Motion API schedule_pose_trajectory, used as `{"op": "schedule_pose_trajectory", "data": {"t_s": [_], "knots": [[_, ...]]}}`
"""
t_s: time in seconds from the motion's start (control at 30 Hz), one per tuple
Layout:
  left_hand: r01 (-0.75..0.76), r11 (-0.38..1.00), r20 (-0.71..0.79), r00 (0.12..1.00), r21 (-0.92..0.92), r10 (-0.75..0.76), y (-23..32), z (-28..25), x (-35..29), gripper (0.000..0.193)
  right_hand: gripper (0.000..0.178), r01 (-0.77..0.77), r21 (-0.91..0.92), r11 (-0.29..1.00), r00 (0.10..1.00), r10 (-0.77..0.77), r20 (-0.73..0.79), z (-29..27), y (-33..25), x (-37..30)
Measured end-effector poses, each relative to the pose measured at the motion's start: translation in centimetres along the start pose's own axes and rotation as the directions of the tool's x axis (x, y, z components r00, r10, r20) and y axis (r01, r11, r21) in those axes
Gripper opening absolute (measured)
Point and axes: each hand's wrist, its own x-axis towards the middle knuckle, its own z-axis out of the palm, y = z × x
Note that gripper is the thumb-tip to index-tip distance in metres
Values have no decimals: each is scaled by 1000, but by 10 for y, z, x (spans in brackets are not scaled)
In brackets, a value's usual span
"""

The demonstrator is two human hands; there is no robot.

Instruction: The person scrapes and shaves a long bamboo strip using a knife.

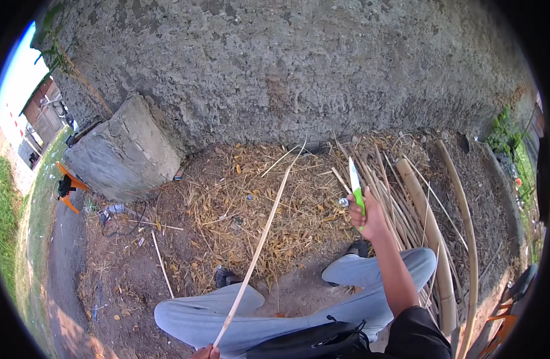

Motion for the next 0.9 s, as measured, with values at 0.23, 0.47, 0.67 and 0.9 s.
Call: {"op": "schedule_pose_trajectory", "data": {"t_s": [0.23,0.47,0.67,0.9], "knots": [[20,1000,-12,1000,1,-20,-10,18,-11,33,41,-68,205,976,990,41,134,19,11,-11],[31,999,2,1000,-34,-30,-12,21,-17,34,43,50,72,996,999,-51,9,55,28,-17],[81,995,72,995,-66,-76,0,22,-9,31,46,-60,150,987,989,38,144,63,32,-27],[120,992,120,986,-47,-114,-7,22,-12,27,52,-188,301,935,945,89,314,68,32,-33]]}}
